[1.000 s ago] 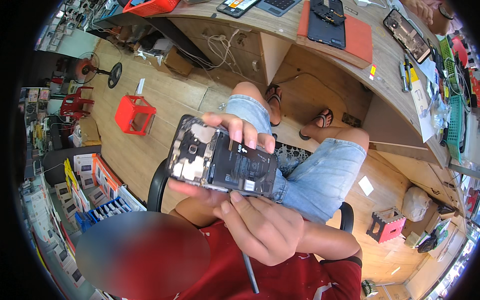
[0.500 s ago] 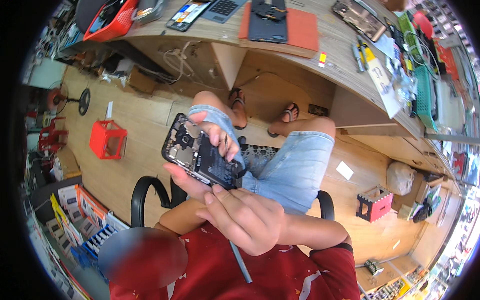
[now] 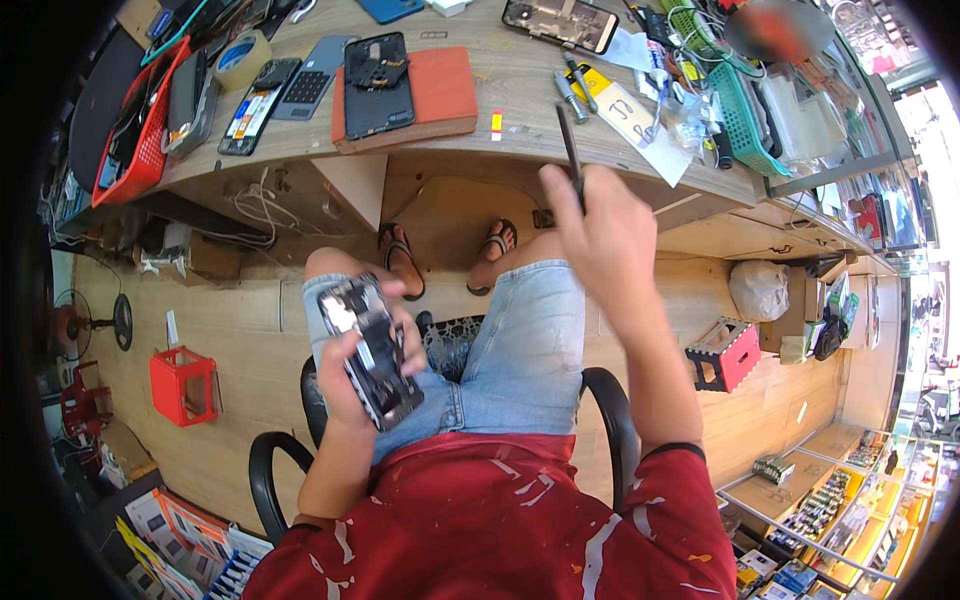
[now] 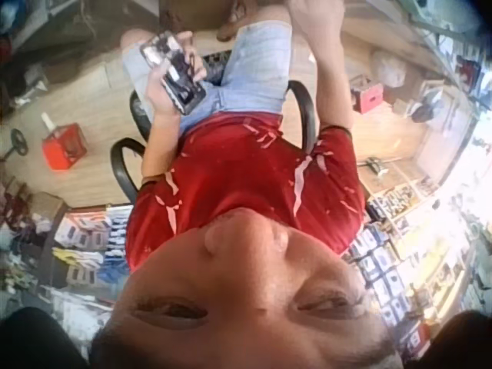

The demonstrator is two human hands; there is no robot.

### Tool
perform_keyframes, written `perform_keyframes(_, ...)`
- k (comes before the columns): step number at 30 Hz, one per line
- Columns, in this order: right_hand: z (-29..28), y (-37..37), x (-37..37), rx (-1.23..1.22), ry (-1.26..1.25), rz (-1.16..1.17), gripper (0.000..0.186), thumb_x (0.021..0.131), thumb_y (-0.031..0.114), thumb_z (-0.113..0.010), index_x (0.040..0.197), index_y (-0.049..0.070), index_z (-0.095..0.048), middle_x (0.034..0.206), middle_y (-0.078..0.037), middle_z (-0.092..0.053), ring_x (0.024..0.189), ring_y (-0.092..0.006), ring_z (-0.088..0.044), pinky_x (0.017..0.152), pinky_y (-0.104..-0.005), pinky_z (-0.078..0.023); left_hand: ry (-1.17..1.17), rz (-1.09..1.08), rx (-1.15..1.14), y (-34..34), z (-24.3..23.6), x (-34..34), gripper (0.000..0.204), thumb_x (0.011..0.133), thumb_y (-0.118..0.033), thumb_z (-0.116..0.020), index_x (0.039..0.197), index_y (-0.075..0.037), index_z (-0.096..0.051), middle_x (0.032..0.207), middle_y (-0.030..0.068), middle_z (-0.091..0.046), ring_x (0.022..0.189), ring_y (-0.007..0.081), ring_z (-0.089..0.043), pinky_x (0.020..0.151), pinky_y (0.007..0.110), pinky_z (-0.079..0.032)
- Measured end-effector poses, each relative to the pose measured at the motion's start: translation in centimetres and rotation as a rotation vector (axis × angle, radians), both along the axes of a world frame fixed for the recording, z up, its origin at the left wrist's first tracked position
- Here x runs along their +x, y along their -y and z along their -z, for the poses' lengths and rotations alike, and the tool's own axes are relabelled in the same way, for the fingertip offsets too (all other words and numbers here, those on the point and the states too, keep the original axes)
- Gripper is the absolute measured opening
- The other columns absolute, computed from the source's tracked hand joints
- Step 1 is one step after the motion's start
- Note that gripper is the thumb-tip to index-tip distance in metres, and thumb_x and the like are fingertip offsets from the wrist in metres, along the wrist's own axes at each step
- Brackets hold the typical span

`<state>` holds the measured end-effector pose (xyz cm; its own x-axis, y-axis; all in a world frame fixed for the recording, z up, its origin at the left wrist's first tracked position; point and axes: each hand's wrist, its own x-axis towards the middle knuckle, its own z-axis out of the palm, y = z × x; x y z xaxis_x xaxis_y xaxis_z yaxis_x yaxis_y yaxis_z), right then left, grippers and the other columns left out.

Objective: The person disassembles a smartphone using a screwdriver and a prying tool, removes the back cover, disconnects internal cables, and extracts the battery. The person then reassembles the phone and places it on the workbench.

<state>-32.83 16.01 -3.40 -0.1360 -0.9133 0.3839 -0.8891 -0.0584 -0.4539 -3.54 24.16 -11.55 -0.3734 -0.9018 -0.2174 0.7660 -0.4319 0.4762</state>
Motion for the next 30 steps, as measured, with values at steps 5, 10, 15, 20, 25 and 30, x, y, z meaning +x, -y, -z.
perform_keyframes(5,1.1,5.7,-6.0,0.136,-0.291,0.119,0.053,0.109,0.052,-0.065,0.089,0.004,-0.068,0.082,-0.023,-0.075,0.078,-0.0487,-0.073,0.070,-0.0582,-0.056,-0.157,0.252,0.137,-2.5,0.8,-0.9,0.091,0.078,-0.023,-0.070,0.160,0.005,-0.042,0.109,0.0135,-0.059,0.086,0.0250,-0.058,0.078,0.042,-0.052)
perform_keyframes(10,2.3,10.2,-6.5,0.126,-0.414,0.089,0.053,0.109,0.054,-0.064,0.091,0.004,-0.070,0.087,-0.023,-0.078,0.081,-0.0462,-0.075,0.070,-0.0584,-0.058,-0.121,0.455,0.204,-4.8,0.4,-1.0,0.094,0.078,-0.025,-0.070,0.162,0.006,-0.042,0.108,0.0134,-0.061,0.084,0.0240,-0.060,0.082,0.042,-0.053)
perform_keyframes(15,4.5,12.0,-7.3,-0.116,-0.506,0.066,0.044,0.103,0.050,-0.074,0.098,0.006,-0.066,0.092,-0.018,-0.075,0.078,-0.0423,-0.075,0.066,-0.0532,-0.057,-0.253,0.609,0.150,-6.3,1.7,-1.0,0.095,0.084,-0.030,-0.071,0.166,0.004,-0.037,0.106,0.0134,-0.059,0.083,0.0206,-0.060,0.091,0.047,-0.055)
perform_keyframes(20,4.3,11.9,-6.0,-0.198,-0.495,0.082,0.044,0.101,0.047,-0.078,0.106,0.006,-0.064,0.100,-0.016,-0.070,0.085,-0.0398,-0.074,0.069,-0.0496,-0.057,-0.313,0.611,0.101,-6.8,2.0,-0.5,0.095,0.090,-0.033,-0.070,0.170,0.001,-0.032,0.105,0.0127,-0.059,0.084,0.0204,-0.060,0.097,0.048,-0.057)
perform_keyframes(25,3.2,12.0,-4.6,-0.231,-0.515,0.028,0.042,0.101,0.047,-0.078,0.107,0.006,-0.067,0.102,-0.015,-0.070,0.087,-0.0386,-0.073,0.070,-0.0490,-0.056,-0.309,0.596,0.092,-7.3,1.5,0.4,0.093,0.096,-0.041,-0.067,0.172,-0.002,-0.031,0.104,0.0125,-0.059,0.086,0.0216,-0.061,0.099,0.048,-0.058)
perform_keyframes(30,0.6,13.8,-2.2,-0.210,-0.366,-0.031,0.037,0.101,0.045,-0.079,0.102,0.009,-0.071,0.096,-0.012,-0.074,0.085,-0.0377,-0.074,0.071,-0.0480,-0.056,-0.361,0.444,0.054,-7.1,3.2,1.7,0.086,0.104,-0.049,-0.060,0.171,-0.002,-0.032,0.102,0.0133,-0.060,0.085,0.0227,-0.063,0.096,0.050,-0.060)
